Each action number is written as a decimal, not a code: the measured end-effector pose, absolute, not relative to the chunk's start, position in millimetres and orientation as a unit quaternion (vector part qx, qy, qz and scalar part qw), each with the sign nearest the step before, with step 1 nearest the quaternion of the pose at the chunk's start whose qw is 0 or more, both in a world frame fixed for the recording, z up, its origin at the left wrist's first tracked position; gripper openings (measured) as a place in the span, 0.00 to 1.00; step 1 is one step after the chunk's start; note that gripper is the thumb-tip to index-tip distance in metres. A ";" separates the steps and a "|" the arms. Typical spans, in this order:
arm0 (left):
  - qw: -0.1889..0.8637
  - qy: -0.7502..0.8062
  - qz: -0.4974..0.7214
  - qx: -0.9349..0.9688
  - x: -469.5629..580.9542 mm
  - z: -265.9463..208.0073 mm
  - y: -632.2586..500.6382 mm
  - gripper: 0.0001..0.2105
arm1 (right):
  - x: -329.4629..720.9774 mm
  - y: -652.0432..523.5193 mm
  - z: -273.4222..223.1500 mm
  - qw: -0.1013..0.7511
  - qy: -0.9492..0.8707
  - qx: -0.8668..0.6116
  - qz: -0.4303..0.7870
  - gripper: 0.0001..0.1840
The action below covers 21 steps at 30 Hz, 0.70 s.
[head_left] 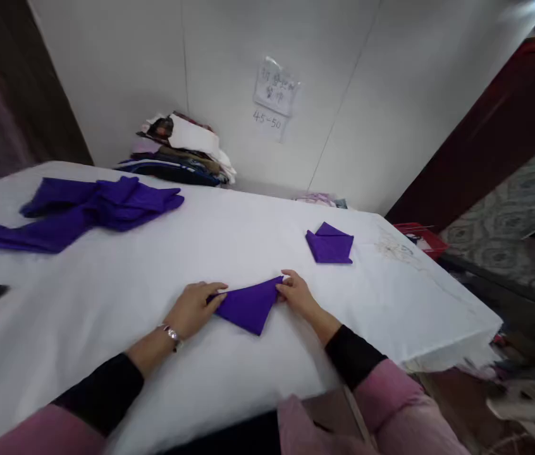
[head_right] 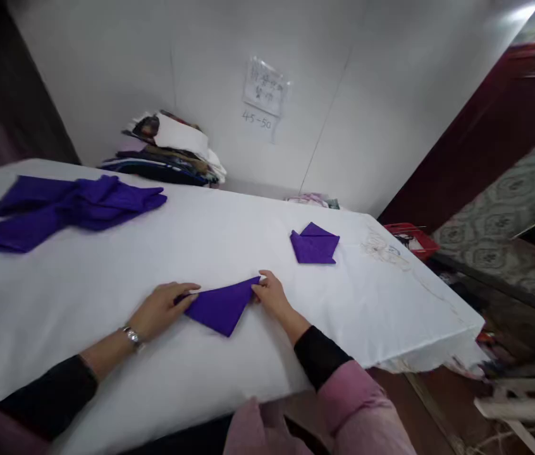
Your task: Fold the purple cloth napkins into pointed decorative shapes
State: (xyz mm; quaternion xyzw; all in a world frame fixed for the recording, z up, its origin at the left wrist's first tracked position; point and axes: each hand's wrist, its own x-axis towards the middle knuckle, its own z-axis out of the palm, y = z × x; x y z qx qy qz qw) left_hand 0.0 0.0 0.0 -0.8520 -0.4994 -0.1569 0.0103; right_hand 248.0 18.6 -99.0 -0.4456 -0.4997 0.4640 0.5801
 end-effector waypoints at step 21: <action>0.007 -0.526 -0.183 -0.831 -3.2 2.0 -1.1 0.16 | 251.4 30.8 -98.1 0.501 -0.599 -0.544 0.306 0.26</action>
